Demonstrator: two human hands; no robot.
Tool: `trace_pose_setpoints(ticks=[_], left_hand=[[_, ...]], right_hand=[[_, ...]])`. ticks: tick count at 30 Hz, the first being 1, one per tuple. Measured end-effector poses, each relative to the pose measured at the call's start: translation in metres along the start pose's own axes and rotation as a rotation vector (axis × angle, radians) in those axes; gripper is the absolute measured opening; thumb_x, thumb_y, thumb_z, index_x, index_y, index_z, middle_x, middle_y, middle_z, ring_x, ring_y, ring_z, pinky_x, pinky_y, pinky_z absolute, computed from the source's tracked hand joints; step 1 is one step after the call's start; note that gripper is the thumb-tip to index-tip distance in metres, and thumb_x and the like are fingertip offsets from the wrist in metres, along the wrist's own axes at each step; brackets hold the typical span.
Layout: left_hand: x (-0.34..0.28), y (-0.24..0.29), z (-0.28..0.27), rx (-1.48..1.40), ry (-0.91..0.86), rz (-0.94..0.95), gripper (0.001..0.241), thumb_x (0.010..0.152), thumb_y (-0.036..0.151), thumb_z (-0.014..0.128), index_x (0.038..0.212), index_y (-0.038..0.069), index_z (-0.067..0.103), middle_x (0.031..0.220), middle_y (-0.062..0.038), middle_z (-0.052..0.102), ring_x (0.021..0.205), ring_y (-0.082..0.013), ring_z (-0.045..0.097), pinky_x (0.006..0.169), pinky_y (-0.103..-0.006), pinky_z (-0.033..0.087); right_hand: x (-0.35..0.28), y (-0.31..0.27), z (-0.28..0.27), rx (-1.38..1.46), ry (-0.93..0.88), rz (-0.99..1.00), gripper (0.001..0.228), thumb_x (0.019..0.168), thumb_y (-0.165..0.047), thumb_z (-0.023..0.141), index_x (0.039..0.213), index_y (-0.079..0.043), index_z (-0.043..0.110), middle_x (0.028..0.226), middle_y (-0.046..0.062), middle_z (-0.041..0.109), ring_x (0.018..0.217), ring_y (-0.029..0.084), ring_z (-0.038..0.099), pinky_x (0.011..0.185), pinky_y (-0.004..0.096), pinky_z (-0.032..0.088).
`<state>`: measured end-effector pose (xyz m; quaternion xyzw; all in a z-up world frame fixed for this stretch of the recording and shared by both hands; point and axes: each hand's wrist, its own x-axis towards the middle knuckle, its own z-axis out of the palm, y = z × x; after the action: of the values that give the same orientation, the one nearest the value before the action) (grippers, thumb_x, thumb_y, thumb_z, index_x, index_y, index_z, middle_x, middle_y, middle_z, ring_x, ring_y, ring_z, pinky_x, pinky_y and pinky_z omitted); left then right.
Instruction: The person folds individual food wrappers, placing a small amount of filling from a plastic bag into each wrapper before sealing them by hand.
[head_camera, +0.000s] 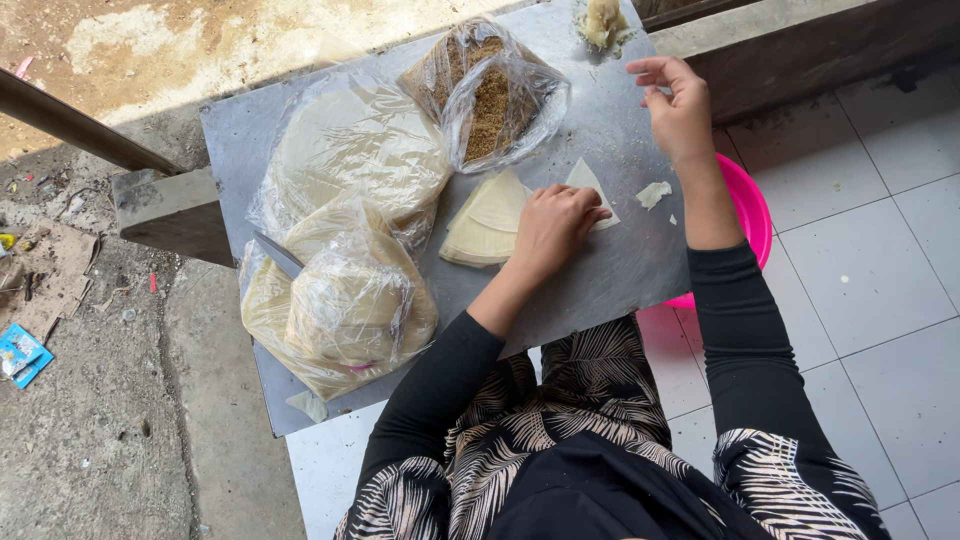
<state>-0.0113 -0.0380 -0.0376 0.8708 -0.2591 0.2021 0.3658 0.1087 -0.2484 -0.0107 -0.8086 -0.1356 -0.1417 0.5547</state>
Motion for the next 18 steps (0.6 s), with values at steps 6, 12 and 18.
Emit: trace_pose_setpoints(ticks=[6, 12, 18], left_hand=[[-0.001, -0.007, -0.005, 0.313, 0.026, -0.266, 0.033, 0.083, 0.029, 0.076, 0.103, 0.007, 0.062, 0.101, -0.010, 0.064, 0.101, -0.0288, 0.058, 0.086, -0.0423, 0.043], [-0.001, -0.014, 0.000, 0.436, -0.014, -0.334, 0.044, 0.077, 0.036, 0.080, 0.101, 0.005, 0.060, 0.103, -0.012, 0.061, 0.103, -0.0288, 0.056, 0.086, -0.0431, 0.040], [-0.004, -0.017, 0.002, 0.425, -0.009, -0.338, 0.041, 0.082, 0.037, 0.079, 0.100, 0.005, 0.061, 0.102, -0.012, 0.061, 0.102, -0.0289, 0.055, 0.087, -0.0440, 0.039]], right_hand=[[-0.045, -0.029, 0.004, 0.054, -0.177, 0.113, 0.040, 0.093, 0.012, 0.046, 0.115, -0.005, 0.075, 0.130, 0.005, 0.066, 0.111, 0.011, 0.060, 0.087, 0.025, 0.051], [-0.068, -0.038, 0.009, 0.038, -0.246, 0.204, 0.039, 0.094, 0.011, 0.046, 0.115, -0.005, 0.076, 0.132, 0.005, 0.066, 0.110, 0.010, 0.060, 0.090, 0.024, 0.049], [-0.081, -0.029, 0.022, -0.392, -0.252, -0.057, 0.048, 0.092, 0.014, 0.049, 0.120, -0.012, 0.079, 0.136, 0.009, 0.065, 0.120, 0.027, 0.054, 0.107, 0.036, 0.044]])
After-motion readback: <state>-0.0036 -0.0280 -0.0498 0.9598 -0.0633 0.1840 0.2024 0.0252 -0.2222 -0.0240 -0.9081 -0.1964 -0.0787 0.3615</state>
